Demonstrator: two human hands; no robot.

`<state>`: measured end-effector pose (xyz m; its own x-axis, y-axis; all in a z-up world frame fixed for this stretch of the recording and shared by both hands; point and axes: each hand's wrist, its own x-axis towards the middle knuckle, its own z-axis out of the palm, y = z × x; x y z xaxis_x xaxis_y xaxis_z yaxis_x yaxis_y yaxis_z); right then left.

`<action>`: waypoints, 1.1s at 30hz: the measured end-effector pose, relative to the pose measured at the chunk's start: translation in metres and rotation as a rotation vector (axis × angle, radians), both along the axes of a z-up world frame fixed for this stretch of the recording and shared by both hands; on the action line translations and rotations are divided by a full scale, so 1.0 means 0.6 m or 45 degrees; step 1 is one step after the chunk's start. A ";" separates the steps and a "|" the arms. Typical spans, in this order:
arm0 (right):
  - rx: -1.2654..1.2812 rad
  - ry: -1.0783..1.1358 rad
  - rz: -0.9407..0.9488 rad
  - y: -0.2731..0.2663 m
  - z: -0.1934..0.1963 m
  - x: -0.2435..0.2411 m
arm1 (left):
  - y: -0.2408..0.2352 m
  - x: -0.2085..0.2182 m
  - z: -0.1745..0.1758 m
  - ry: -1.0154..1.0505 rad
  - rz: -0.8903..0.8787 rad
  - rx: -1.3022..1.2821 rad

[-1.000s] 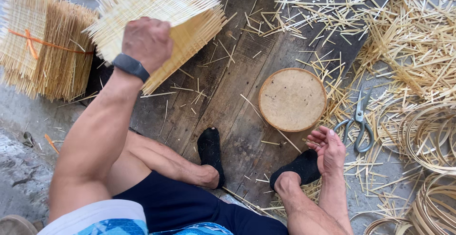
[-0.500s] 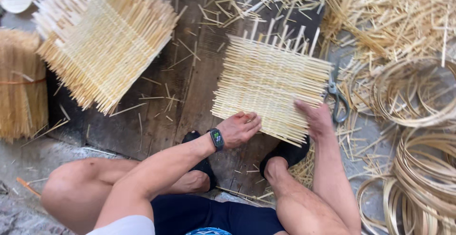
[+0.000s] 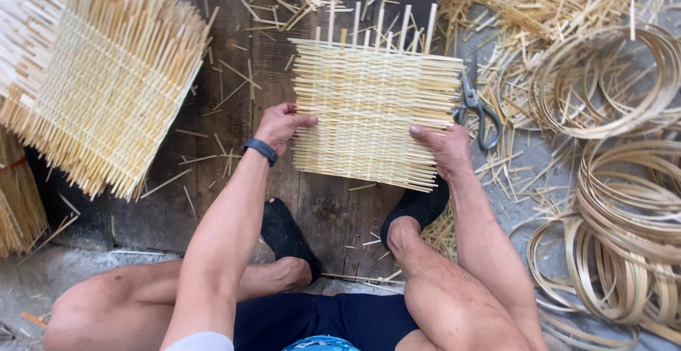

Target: The person weaves bamboo strips into flat mats, places a circular bamboo ring on top, and trims the excess strips with shears to form round trays. The person repeats this process multiple times, stacking finished trays aside.

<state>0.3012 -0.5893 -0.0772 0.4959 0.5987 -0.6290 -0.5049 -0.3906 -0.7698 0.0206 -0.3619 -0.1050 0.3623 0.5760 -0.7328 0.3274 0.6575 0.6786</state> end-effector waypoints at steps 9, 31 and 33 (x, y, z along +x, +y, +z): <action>0.093 -0.151 -0.320 -0.058 -0.076 0.097 | -0.004 -0.006 0.009 0.108 -0.087 0.197; -0.803 -2.103 0.903 -0.239 -0.079 0.248 | 0.011 -0.096 0.066 0.210 0.337 0.700; -0.971 -1.994 1.054 -0.260 -0.103 0.237 | 0.008 -0.099 0.068 0.199 0.332 0.713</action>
<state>0.4436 -0.7455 -0.1388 0.5725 0.8007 -0.1761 0.8198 -0.5558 0.1380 -0.0388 -0.3572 -0.0643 0.0714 0.9420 -0.3280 0.3272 0.2885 0.8998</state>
